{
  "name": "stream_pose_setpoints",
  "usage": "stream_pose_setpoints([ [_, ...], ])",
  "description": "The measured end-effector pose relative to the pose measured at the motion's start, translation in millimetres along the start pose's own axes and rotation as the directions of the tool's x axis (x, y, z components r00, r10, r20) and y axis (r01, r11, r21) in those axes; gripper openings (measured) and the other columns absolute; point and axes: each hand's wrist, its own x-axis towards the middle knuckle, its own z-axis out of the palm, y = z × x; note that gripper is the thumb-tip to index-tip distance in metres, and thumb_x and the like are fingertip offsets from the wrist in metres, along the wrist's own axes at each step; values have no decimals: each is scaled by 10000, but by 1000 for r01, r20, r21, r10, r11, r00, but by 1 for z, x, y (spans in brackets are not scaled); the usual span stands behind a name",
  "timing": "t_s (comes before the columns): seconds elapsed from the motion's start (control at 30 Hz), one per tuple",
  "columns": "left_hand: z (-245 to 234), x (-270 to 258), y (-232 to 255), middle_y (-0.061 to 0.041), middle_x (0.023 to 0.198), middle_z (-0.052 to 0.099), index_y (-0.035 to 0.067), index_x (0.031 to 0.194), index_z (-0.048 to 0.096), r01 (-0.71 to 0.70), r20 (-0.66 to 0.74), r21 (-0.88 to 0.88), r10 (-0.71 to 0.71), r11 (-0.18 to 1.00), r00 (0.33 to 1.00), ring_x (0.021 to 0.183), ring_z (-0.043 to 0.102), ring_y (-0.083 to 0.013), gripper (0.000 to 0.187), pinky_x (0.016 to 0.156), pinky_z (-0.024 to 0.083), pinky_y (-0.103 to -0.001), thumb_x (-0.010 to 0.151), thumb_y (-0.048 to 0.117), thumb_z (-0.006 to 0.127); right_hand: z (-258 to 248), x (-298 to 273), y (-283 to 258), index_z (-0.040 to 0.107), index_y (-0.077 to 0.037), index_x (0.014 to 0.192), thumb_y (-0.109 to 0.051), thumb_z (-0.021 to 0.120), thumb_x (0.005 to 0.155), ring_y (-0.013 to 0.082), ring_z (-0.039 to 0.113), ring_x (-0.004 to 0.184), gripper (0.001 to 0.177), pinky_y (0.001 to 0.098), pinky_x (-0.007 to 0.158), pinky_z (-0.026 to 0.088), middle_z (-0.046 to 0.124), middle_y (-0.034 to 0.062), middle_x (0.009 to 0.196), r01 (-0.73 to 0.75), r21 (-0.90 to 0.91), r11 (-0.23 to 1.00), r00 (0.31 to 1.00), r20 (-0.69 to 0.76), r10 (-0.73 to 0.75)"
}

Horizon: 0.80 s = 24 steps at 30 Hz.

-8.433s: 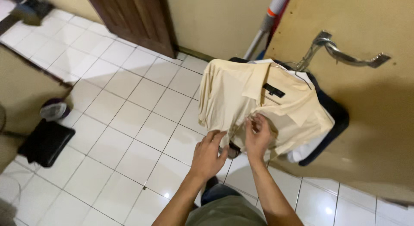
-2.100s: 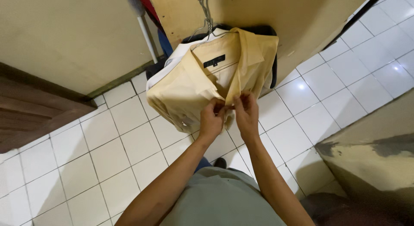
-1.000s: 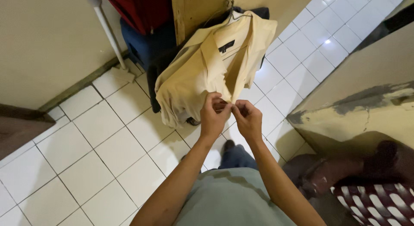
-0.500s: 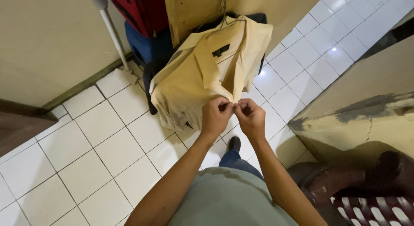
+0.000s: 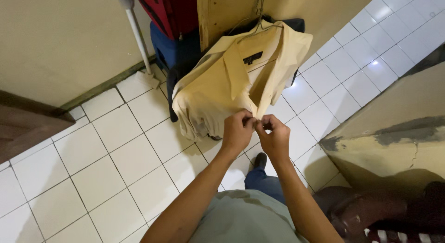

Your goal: The person retrieves a shirt from a closet, walks to a door, and fastens the buttons on the shirt while it is hanging.

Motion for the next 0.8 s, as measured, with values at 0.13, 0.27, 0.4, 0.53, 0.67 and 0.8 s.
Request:
stream_pose_setpoints([
  [0.13, 0, -3, 6, -168, 764, 711, -33, 867, 679, -95, -11, 7, 95, 995, 995, 668, 716, -273, 129, 640, 546, -366, 904, 88, 705, -1, 2, 1, 648, 20, 870, -85, 772, 889, 140, 702, 669, 164, 293, 636, 563, 709, 99, 728, 22, -45, 999, 998, -51, -25],
  [0.27, 1, -5, 1, -177, 789, 690, -30, 848, 662, -214, -52, 35, 215, 976, 975, 691, 709, -297, 113, 637, 541, -373, 880, 66, 713, -2, 7, 1, 645, 18, 855, -126, 784, 887, 153, 660, 639, 203, 309, 614, 541, 688, 128, 730, 96, -163, 982, 994, -39, -104],
  [0.4, 11, 0, -8, -178, 804, 703, -21, 884, 663, -179, -115, 40, 183, 983, 976, 715, 727, -303, 90, 652, 554, -366, 898, 65, 684, -4, 7, -3, 639, 11, 853, -142, 765, 883, 134, 636, 608, 200, 295, 607, 541, 680, 103, 686, -3, -92, 996, 1000, 12, 4],
  [0.53, 7, 1, -11, -167, 774, 729, -15, 901, 680, -96, -96, 15, 97, 995, 991, 720, 755, -259, 102, 666, 564, -347, 877, 84, 686, -5, 2, -9, 644, 21, 869, -121, 744, 887, 141, 566, 590, 174, 310, 567, 497, 654, 92, 677, -66, -64, 996, 995, 77, 71],
  [0.67, 5, -7, -7, -149, 740, 734, -1, 897, 700, 6, -37, -24, -7, 1000, 999, 699, 765, -218, 120, 665, 572, -335, 901, 115, 674, -6, 5, -6, 668, 16, 902, -123, 726, 918, 99, 618, 621, 152, 278, 575, 514, 660, 75, 707, -50, 18, 999, 998, 40, 49],
  [0.8, 0, -5, -12, -141, 746, 730, 4, 883, 714, -59, -52, -42, 57, 997, 997, 662, 706, -192, 155, 654, 553, -330, 873, 152, 758, -7, -1, -2, 689, 12, 932, -98, 719, 927, 81, 637, 660, 114, 252, 629, 532, 682, 48, 712, 5, 23, 1000, 995, 101, -8],
])
